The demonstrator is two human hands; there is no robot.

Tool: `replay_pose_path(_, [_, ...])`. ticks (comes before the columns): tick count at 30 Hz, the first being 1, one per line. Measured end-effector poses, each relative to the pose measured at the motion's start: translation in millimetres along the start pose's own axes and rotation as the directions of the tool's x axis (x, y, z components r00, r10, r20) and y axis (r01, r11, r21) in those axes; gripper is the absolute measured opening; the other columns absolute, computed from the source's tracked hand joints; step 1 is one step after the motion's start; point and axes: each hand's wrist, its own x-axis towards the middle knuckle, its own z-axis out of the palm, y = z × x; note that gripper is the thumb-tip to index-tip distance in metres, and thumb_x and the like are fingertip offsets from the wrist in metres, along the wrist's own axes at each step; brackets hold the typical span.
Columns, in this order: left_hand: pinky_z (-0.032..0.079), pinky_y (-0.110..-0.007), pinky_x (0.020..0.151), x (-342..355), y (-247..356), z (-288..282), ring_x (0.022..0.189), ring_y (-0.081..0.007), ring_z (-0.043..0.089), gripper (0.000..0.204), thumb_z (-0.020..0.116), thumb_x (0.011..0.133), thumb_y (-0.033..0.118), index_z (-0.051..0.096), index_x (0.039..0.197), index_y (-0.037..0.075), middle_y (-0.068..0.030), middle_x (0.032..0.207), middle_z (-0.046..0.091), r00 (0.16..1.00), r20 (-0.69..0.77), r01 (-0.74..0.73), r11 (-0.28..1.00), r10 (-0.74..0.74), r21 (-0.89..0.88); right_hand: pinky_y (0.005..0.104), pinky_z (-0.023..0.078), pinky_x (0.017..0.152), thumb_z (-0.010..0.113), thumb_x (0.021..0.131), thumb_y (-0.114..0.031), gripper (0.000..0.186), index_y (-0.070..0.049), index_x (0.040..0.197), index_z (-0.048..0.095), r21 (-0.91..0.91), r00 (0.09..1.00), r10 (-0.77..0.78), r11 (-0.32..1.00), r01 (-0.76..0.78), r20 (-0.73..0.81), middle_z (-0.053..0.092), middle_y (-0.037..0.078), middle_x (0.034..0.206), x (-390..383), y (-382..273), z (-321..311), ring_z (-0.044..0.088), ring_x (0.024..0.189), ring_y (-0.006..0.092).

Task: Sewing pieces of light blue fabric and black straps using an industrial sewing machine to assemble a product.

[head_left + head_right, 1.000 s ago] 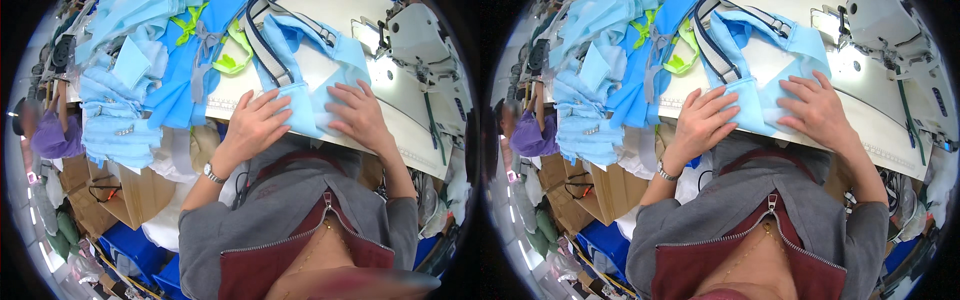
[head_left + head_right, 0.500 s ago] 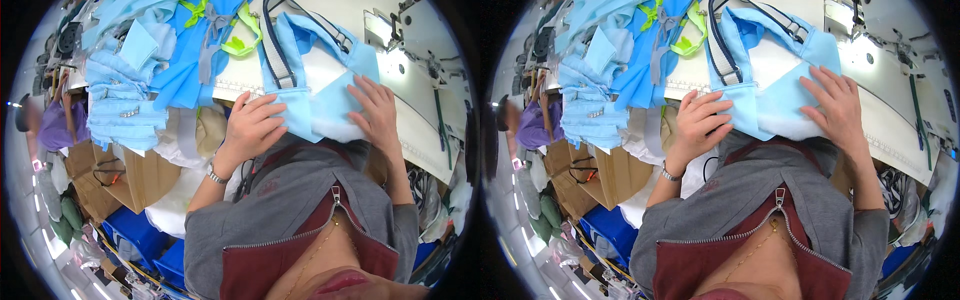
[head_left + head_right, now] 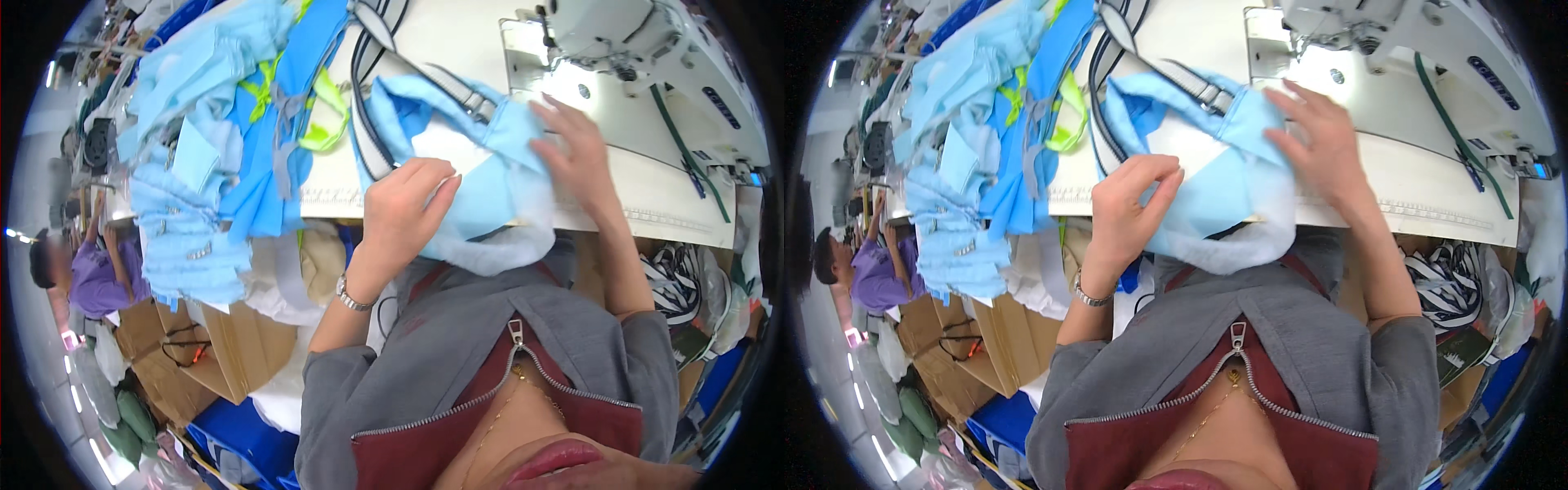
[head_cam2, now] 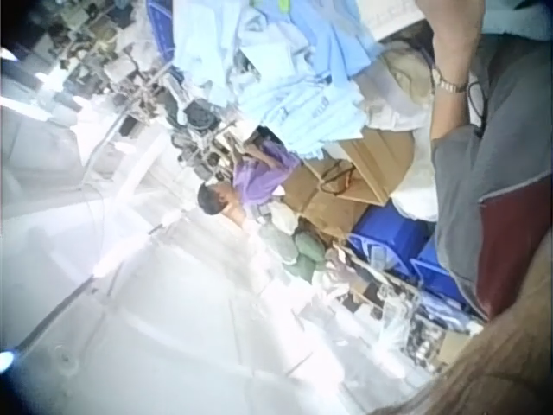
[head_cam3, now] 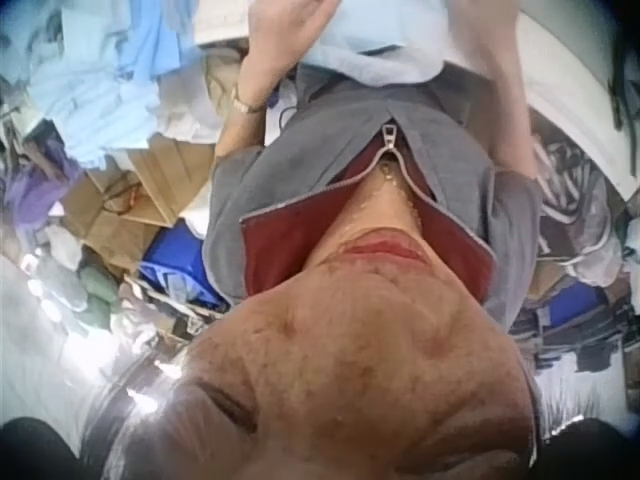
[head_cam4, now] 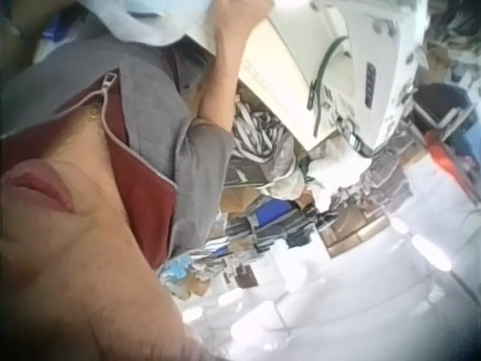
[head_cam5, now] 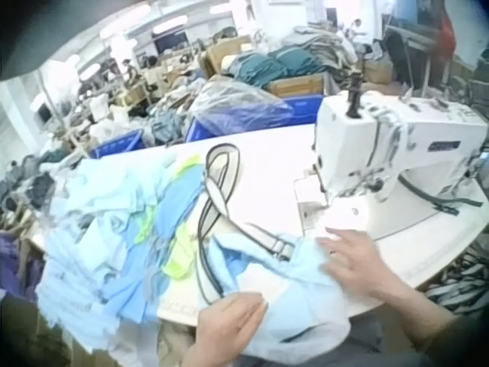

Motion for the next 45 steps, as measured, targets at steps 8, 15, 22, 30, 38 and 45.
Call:
replay_pose_path(8, [0.049, -0.035, 0.056, 58.8, -3.8, 35.1, 0.064, -0.0271, 0.063, 0.027, 0.070, 0.080, 0.017, 0.061, 0.101, 0.001, -0.0135, 0.081, 0.064, 0.990, 0.031, 0.128, 0.956, -0.141, 0.263, 0.0497, 0.034, 0.101, 0.073, 0.075, -0.020, 0.037, -0.011, 0.110, 0.065, -0.110, 0.974, -0.155, 0.978, 0.175, 0.163, 0.058, 0.011, 0.123, -19.6, -9.3, 11.3, 0.048, 0.124, 0.0290])
replay_pose_path(15, [0.042, -0.019, 0.062, 60.0, -11.6, 48.3, 0.070, -0.0043, 0.054, 0.010, 0.064, 0.084, -0.001, 0.063, 0.094, 0.001, -0.0003, 0.087, 0.060, 0.934, -0.113, 0.237, 0.823, -0.340, -0.515, 0.0349, 0.046, 0.089, 0.073, 0.076, -0.016, 0.039, -0.005, 0.112, 0.063, 0.333, 1.000, -0.009, 0.943, 0.009, -0.001, 0.062, 0.013, 0.112, -12.7, -16.1, 0.1, 0.060, 0.103, 0.0241])
replay_pose_path(22, [0.036, -0.016, 0.062, 51.9, 0.8, 47.2, 0.068, -0.0024, 0.045, 0.010, 0.067, 0.084, -0.002, 0.066, 0.092, 0.003, 0.0049, 0.080, 0.051, 0.967, -0.138, 0.110, 0.841, -0.213, -0.530, 0.0235, 0.048, 0.076, 0.069, 0.086, -0.018, 0.038, 0.003, 0.116, 0.061, 0.770, 0.876, 0.328, 0.429, -0.472, 0.354, 0.067, 0.008, 0.099, -0.4, -27.6, -6.2, 0.059, 0.086, 0.0087])
replay_pose_path(30, [0.042, -0.017, 0.065, 50.4, 6.3, 43.8, 0.076, -0.0024, 0.052, 0.023, 0.065, 0.086, 0.001, 0.059, 0.109, 0.000, 0.0010, 0.092, 0.060, 0.929, 0.074, 0.298, 0.614, -0.363, -0.730, 0.0214, 0.049, 0.069, 0.067, 0.088, -0.020, 0.026, 0.001, 0.103, 0.068, 0.790, 0.842, 0.305, 0.311, -0.529, 0.444, 0.068, 0.003, 0.088, -8.0, -25.2, 5.5, 0.060, 0.076, 0.0065])
replay_pose_path(38, [0.050, -0.022, 0.079, 43.6, 16.2, 41.2, 0.092, -0.0106, 0.061, 0.054, 0.067, 0.082, -0.002, 0.041, 0.129, 0.002, -0.0078, 0.101, 0.063, 0.914, 0.264, 0.400, 0.567, -0.309, -0.720, 0.0223, 0.049, 0.070, 0.065, 0.090, -0.024, 0.028, 0.001, 0.102, 0.066, 0.814, 0.842, 0.346, 0.275, -0.512, 0.414, 0.067, 0.003, 0.088, -12.9, -25.0, 14.7, 0.060, 0.076, 0.0070])
replay_pose_path(45, [0.050, -0.023, 0.082, 40.6, 17.1, 42.5, 0.096, -0.0119, 0.061, 0.060, 0.066, 0.079, -0.006, 0.040, 0.133, 0.003, -0.0091, 0.107, 0.061, 0.923, 0.257, 0.378, 0.557, -0.285, -0.740, 0.0224, 0.048, 0.073, 0.063, 0.091, -0.024, 0.028, 0.000, 0.104, 0.065, 0.842, 0.852, 0.346, 0.239, -0.484, 0.392, 0.067, 0.002, 0.090, -14.4, -30.8, 16.9, 0.059, 0.079, 0.0063])
